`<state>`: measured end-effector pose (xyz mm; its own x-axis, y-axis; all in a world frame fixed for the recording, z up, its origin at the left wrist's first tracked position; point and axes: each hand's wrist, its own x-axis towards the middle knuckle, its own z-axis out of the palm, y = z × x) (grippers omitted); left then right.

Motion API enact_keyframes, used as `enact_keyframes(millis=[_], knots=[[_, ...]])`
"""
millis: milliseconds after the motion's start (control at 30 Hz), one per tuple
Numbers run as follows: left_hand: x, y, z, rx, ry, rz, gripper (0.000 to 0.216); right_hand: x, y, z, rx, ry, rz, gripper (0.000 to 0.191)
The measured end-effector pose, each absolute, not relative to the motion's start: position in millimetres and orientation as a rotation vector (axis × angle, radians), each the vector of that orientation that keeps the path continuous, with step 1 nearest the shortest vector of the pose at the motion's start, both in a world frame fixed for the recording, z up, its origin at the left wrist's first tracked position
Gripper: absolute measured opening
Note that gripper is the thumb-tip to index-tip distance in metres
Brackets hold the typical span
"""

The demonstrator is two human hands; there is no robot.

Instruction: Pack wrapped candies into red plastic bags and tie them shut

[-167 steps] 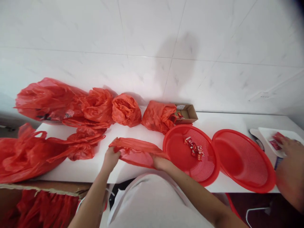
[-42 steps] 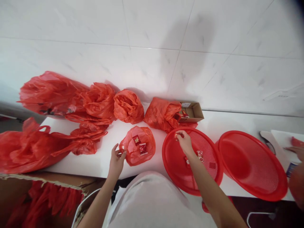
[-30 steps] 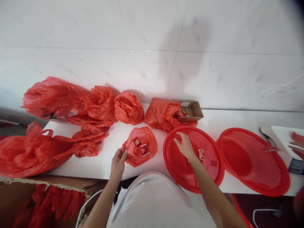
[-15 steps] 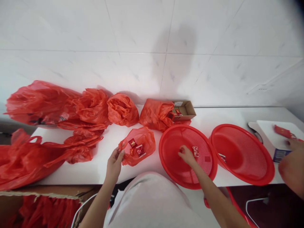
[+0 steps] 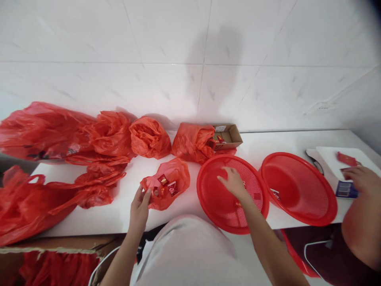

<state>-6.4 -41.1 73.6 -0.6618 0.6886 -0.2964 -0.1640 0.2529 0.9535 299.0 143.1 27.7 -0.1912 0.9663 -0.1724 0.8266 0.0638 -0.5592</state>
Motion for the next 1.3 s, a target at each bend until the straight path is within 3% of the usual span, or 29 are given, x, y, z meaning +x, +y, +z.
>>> enact_keyframes(millis=[100,233,500,600,767,967,1067,1300], knots=[[-7,-36,72,0.469,1.805,1.485,0.055,357,147,-8,-2.124,-2.007,0.793,0.056],[-6,-30,73,0.494,1.805,1.471,0.060,384,130,-32,-2.169,-1.918,0.823,0.038],[-7,-33,72,0.506,1.819,1.459,0.064,297,132,4,-1.672,-1.876,0.871,0.019],[-5,-33,74,0.510,1.829,1.460,0.059,260,134,17,-1.478,-2.011,0.853,0.021],[-4,-36,75,0.492,1.796,1.484,0.056,256,134,-18,-1.899,-2.158,0.791,0.040],[-8,-40,71,0.504,1.818,1.492,0.059,270,119,-52,-1.861,-2.088,0.966,0.023],[-9,-39,68,0.518,1.840,1.475,0.061,260,118,-36,-1.785,-1.977,0.998,0.019],[-9,-38,67,0.530,1.842,1.440,0.059,203,115,47,-1.249,-1.937,1.200,0.033]])
